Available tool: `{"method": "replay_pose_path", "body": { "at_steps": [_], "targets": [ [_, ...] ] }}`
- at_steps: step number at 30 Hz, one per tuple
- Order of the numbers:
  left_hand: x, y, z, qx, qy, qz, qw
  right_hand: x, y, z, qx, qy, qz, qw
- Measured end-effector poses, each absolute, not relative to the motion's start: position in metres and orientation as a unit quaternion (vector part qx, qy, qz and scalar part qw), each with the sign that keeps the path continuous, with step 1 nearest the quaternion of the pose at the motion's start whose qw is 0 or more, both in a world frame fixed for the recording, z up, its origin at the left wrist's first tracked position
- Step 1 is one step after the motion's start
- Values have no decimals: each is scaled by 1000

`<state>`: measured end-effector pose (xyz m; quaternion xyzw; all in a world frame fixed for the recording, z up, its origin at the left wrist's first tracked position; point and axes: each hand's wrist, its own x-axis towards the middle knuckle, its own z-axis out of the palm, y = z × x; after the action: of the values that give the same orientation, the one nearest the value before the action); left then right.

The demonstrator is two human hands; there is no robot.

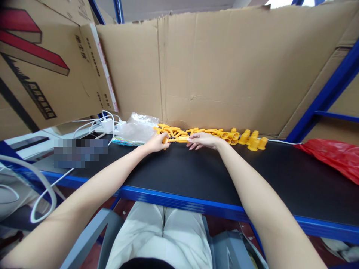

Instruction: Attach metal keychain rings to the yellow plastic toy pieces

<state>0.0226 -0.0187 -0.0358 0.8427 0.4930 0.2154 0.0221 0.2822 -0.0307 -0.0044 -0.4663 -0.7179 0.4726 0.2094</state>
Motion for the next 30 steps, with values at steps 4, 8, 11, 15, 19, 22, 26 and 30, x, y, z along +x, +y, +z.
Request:
{"method": "replay_pose_path", "body": {
  "at_steps": [4,8,11,15,19,22,26,30],
  "targets": [
    [22,-18,-36,842,492,219,21,283,-28,-7,-469,-715,475,207],
    [22,-18,-36,844,490,218,18,285,-27,-8,-468,-712,476,217],
    [22,-18,-36,845,489,216,19,285,-28,-7,-471,-713,464,234],
    [22,-17,-37,845,488,217,22,284,-28,-7,-475,-716,448,246],
    [22,-18,-36,846,490,211,27,284,-27,-8,-478,-718,443,247],
    [21,-19,-35,847,489,207,25,284,-27,-8,-477,-717,440,255],
    [21,-19,-35,849,487,205,24,283,-29,-6,-482,-710,444,257],
    [21,-20,-34,848,487,205,24,281,-30,-6,-486,-698,452,266]
  ]
}}
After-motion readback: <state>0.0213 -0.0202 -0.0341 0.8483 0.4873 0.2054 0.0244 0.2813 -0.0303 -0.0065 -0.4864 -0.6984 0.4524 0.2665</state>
